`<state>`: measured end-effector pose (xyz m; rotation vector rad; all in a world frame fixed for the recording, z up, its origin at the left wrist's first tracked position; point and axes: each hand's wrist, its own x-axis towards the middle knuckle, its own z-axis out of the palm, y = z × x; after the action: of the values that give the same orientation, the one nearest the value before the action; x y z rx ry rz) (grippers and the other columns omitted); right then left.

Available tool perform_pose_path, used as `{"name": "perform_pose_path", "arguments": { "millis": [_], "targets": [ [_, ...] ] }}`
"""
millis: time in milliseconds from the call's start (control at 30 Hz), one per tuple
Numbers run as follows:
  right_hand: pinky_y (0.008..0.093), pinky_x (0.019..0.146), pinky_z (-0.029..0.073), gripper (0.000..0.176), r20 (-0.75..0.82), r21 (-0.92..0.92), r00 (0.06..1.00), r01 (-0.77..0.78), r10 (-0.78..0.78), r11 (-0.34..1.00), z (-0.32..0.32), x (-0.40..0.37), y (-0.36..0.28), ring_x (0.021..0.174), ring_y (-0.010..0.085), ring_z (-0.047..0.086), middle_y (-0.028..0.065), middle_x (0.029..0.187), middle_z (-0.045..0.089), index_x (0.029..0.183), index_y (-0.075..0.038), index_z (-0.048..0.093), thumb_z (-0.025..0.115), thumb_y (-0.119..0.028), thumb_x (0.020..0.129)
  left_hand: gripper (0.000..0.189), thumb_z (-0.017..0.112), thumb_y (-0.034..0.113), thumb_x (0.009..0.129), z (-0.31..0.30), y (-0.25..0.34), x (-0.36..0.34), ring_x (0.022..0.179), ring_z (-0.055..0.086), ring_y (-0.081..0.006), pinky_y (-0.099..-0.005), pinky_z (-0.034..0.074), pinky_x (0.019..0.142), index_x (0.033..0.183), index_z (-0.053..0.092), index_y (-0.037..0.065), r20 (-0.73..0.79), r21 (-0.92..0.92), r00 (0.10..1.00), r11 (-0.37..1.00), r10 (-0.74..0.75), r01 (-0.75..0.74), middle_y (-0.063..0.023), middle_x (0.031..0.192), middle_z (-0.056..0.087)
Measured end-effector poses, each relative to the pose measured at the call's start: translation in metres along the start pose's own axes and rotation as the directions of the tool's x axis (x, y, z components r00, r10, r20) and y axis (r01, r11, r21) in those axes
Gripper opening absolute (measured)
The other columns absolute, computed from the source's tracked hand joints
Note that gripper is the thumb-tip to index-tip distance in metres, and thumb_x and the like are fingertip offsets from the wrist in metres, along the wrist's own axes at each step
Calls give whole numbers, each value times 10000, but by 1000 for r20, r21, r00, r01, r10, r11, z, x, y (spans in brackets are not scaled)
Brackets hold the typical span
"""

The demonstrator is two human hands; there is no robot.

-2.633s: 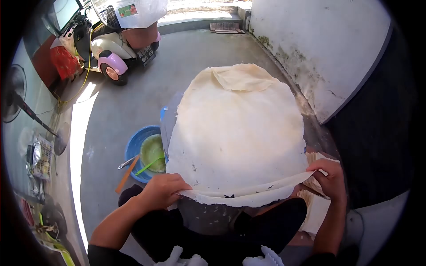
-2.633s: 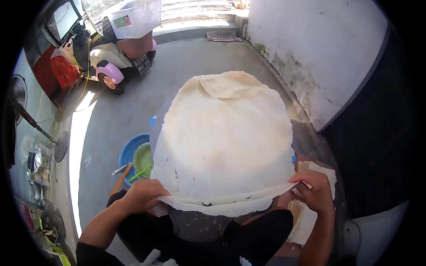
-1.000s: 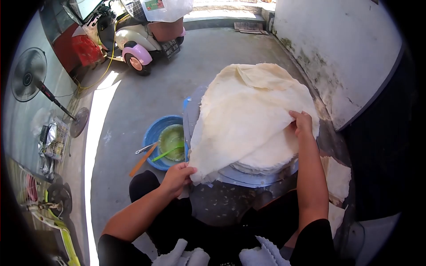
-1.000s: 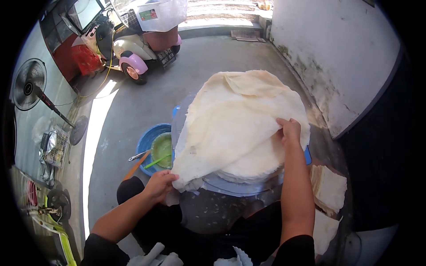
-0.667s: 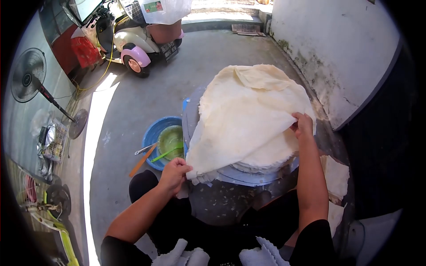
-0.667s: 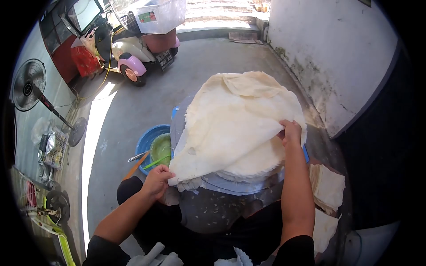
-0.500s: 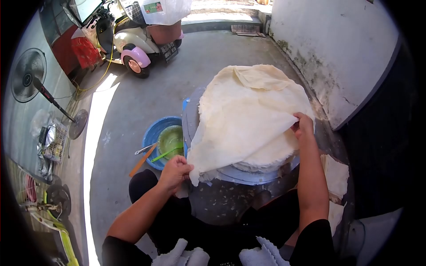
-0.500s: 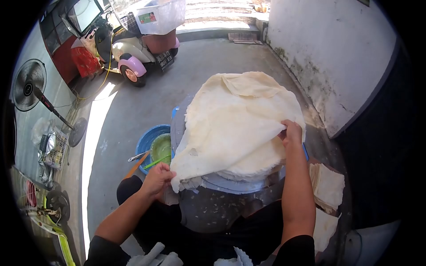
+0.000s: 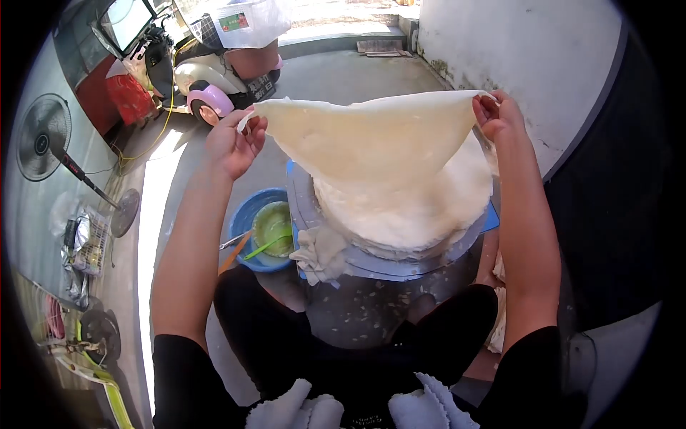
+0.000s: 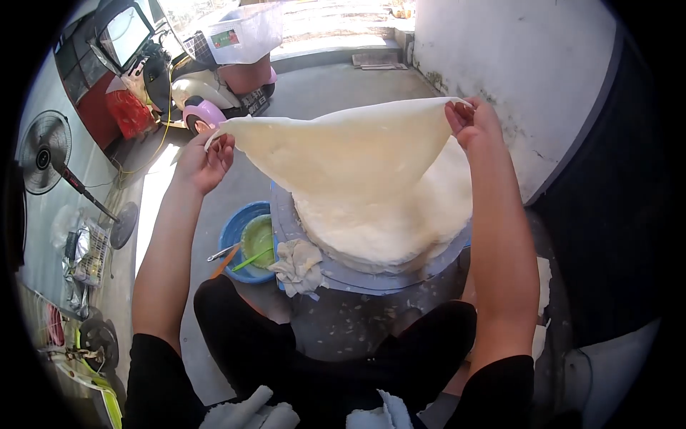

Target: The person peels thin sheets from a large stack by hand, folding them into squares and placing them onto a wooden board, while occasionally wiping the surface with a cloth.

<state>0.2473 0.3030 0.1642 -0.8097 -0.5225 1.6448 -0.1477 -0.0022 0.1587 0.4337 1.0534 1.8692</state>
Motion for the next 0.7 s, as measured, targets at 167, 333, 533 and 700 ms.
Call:
{"name": "perform_pose_path", "arguments": {
  "millis": [167,333,533,700],
  "targets": [
    [359,758,660,166,-5,-10,997,75,-75,997,24,-5,-20,797,292,673,173,909,618,942,79,540,532,-88,938,152,641,85,929,31,17,13,899,695,-201,-270,605,697,1011,564,-17,-70,37,997,999,37,-34,-85,932,614],
    [368,731,665,186,35,-1,996,84,-84,996,23,6,-31,813,315,696,197,944,643,962,88,538,521,-97,960,182,632,103,941,27,24,32,980,690,-244,-289,621,755,973,543,-52,-17,38,999,998,51,-50,-123,1028,597],
    [379,729,665,212,44,-6,997,63,-62,998,21,15,-28,829,326,704,216,971,658,1002,111,542,450,-80,987,229,593,125,973,29,24,50,985,686,-227,-288,606,746,1124,567,-44,-73,36,997,999,35,-33,-93,1020,622],
    [377,753,660,247,61,-1,998,34,-34,999,22,20,-5,849,328,707,215,952,664,1019,126,550,445,-97,996,202,615,100,953,29,37,66,967,684,-250,-323,614,813,1073,573,-56,-67,74,991,991,118,-113,-124,1007,613]
  ]
}}
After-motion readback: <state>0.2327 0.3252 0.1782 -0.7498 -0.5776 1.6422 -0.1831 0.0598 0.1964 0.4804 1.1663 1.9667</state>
